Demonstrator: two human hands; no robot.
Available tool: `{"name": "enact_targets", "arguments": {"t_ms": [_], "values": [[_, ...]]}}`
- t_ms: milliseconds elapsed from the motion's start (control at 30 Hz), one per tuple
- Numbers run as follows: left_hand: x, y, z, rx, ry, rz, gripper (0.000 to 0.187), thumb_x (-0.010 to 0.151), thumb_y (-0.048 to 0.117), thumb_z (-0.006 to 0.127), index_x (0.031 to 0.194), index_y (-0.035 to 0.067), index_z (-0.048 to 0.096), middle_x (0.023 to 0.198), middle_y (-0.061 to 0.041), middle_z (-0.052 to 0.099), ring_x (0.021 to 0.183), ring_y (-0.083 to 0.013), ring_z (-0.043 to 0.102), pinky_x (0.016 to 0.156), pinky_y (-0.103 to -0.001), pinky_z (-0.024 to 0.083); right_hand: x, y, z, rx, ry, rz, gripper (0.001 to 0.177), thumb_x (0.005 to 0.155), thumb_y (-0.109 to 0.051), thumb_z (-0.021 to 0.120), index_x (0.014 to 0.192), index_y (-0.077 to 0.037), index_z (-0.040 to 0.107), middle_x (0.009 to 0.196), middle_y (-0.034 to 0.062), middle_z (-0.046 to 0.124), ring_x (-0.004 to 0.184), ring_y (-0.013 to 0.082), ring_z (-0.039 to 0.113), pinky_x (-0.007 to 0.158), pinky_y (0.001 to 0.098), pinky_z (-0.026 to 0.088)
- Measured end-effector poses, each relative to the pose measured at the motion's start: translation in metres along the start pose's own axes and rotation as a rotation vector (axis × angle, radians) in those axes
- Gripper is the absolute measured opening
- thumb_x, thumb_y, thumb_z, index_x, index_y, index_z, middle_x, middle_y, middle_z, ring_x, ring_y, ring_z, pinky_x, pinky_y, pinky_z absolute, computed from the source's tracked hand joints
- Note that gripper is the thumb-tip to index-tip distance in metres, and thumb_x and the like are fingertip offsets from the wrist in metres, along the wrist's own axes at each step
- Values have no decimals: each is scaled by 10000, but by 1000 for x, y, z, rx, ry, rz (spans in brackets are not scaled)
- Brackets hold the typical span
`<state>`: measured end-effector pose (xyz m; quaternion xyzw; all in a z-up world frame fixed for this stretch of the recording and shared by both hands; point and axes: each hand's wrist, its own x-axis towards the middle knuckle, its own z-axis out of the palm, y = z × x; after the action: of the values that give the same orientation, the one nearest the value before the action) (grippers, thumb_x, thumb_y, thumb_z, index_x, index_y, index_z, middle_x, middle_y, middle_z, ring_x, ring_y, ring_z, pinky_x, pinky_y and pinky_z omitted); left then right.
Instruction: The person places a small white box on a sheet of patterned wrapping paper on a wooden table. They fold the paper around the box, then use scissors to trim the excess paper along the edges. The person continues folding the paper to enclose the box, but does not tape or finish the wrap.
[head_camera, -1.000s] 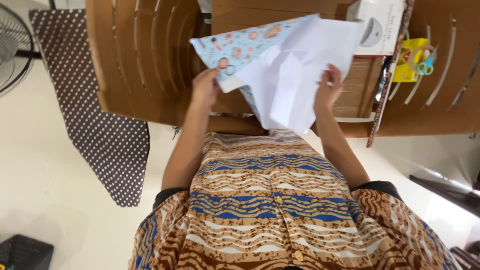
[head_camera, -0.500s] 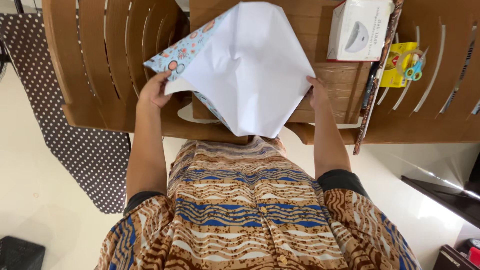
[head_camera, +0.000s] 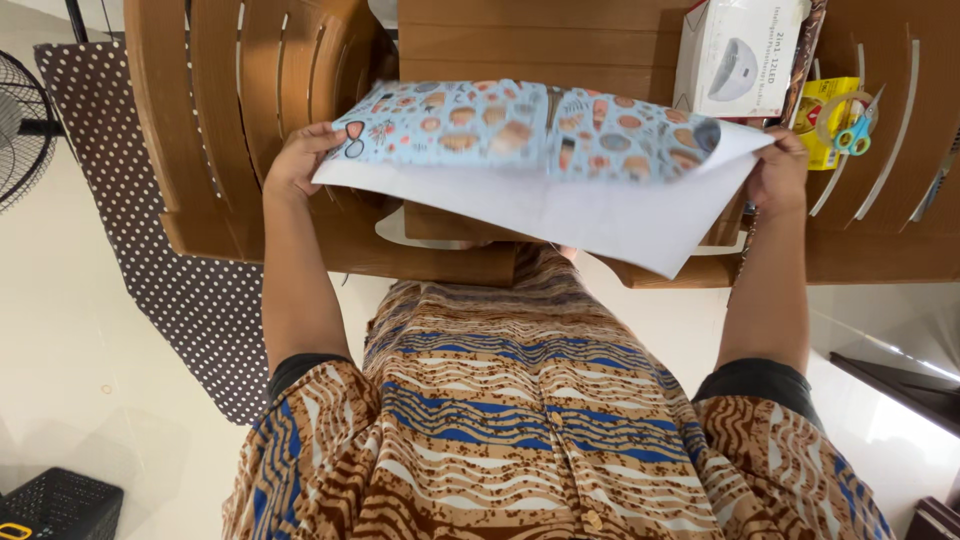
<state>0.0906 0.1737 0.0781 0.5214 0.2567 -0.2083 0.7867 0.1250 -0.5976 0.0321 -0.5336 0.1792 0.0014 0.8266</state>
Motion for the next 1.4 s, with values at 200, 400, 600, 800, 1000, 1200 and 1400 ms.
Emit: {"name": "enact_targets", "arguments": {"t_ms": [200,400,600,800,1000,1200,1400], "values": [[13,-9,-20,164,24,72,103,909,-38,737,1004,-3,716,940,-60,753,803,-137,705,717,-298,588,8,-1,-6,-105,-34,-160,323,829,283,545,857,-8,683,1073,98,697,936,197,691,884,335,618],[41,-74,-28,199,220,300,176,886,-103,731,1025,6,739,938,-57,752,780,-113,676,694,-280,579,-12,18,0,36,-6,165,224,984,22,510,957,31,732,1094,160,713,952,220,681,819,315,572],[62,-129,-7,203,379,296,288,822,-157,683,1038,26,734,935,-42,743,763,-93,668,645,-261,560,-13,65,21,-215,115,109,229,933,71,642,1131,-46,642,1068,87,688,921,179,674,726,290,572],[67,-141,-5,295,426,199,311,820,-147,646,1079,11,712,922,-47,734,757,-106,671,592,-261,543,4,76,16,-236,273,-106,420,833,252,639,1161,-7,604,1018,83,651,930,172,653,816,301,621],[87,-136,7,664,503,119,339,800,6,713,1136,6,670,1049,-66,642,814,-160,693,632,-301,587,6,85,10,-270,338,-124,457,847,253,667,1198,-23,570,995,49,584,910,142,590,822,295,606],[158,-103,21,256,448,161,387,939,389,664,1076,29,700,1033,-88,708,943,-176,621,913,-360,495,5,86,6,-195,307,-150,459,866,263,680,1192,-26,536,983,47,565,889,135,577,806,292,585],[195,-103,36,310,414,271,408,1021,300,788,956,-46,582,929,-72,629,855,-171,525,823,-362,509,5,91,1,-130,269,-160,463,882,268,667,1230,0,522,981,66,598,899,143,587,845,304,597]]}}
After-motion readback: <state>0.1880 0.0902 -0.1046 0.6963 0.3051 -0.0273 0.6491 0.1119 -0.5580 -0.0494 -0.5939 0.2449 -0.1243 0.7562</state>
